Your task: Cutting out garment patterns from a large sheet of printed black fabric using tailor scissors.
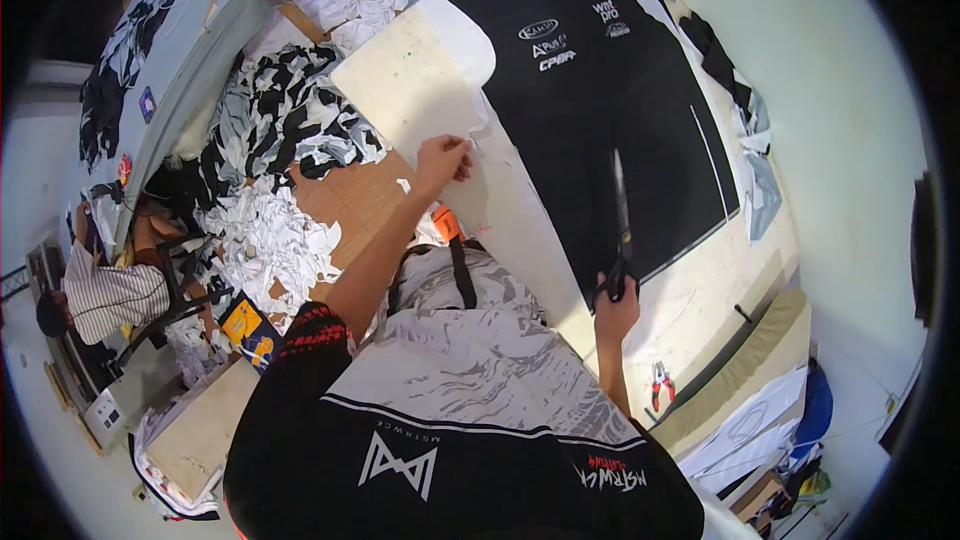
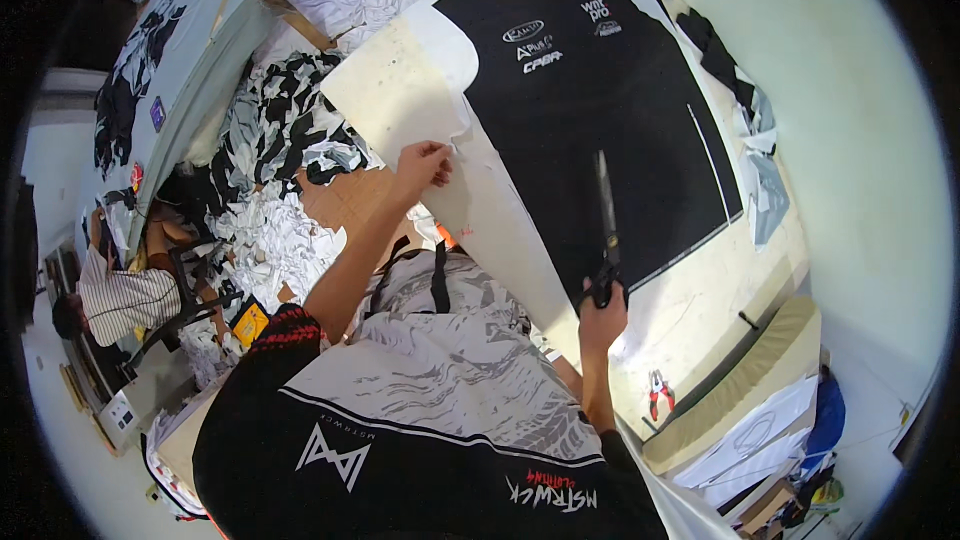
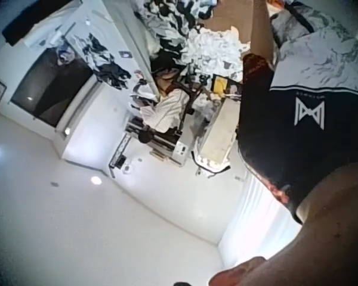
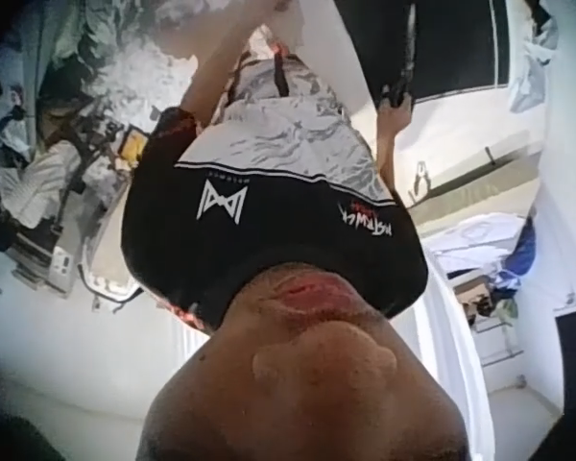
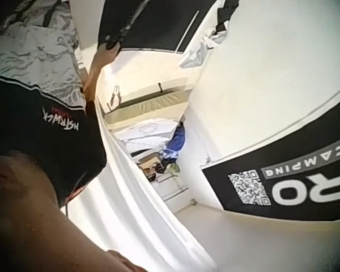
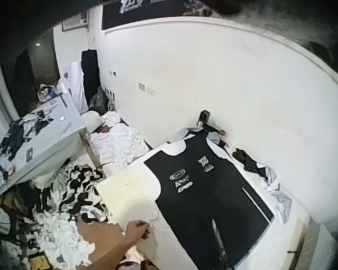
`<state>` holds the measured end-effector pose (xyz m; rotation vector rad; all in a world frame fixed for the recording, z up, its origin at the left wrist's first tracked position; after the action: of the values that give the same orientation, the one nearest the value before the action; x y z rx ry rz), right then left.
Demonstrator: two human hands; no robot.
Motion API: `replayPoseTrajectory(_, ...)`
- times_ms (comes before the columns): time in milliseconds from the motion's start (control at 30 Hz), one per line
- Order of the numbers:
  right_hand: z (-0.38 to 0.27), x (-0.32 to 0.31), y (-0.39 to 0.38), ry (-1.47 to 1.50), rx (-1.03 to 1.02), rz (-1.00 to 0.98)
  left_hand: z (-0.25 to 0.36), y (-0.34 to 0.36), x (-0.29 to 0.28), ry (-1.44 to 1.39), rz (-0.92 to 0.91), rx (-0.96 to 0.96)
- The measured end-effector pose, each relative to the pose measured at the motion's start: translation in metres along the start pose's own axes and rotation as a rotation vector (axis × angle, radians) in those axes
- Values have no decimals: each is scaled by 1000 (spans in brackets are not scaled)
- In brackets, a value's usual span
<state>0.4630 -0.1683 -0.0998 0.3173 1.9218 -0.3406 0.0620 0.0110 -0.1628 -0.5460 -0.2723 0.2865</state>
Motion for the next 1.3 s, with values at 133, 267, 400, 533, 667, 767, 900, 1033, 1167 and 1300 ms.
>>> replayPoseTrajectory(133,71,26,-13,-36,189,55,4,-4,-32,146,-75,-30)
replayPoseTrajectory(267,114,14,-41,-150,278,-4,11,-25,-86,375,-126,-153)
replayPoseTrajectory(400,138,-7,-65,-184,207,144,49,-72,-99,839,-242,-269)
replayPoseTrajectory(533,124,-25,-92,-18,307,170,77,-57,-91,1222,68,463)
replayPoseTrajectory(667,85,-17,-111,139,266,-119,71,0,-35,1006,72,1052)
replayPoseTrajectory(767,59,17,-133,222,192,-339,49,41,5,1281,-54,1096)
replayPoseTrajectory(900,-5,46,-137,496,242,-776,25,81,8,1365,-129,1003)
replayPoseTrajectory(1033,-21,101,-176,1172,677,-869,3,74,43,1457,-176,1021)
replayPoseTrajectory(1167,-63,112,-147,1004,546,-834,-24,74,46,1364,-175,1037)
replayPoseTrajectory(1300,-88,148,-130,1115,584,-737,-47,75,58,1315,-207,1048)
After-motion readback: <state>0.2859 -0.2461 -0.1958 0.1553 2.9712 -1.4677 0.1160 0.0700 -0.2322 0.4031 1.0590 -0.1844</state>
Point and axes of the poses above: each hand's wrist, its own y-axis towards the middle knuckle, its own x-axis out of the palm, z = x × y, the point moved 3 cm from there along y, towards the middle knuckle, and after that the axes turned 15 degrees about -y, right-handed, at the moved point
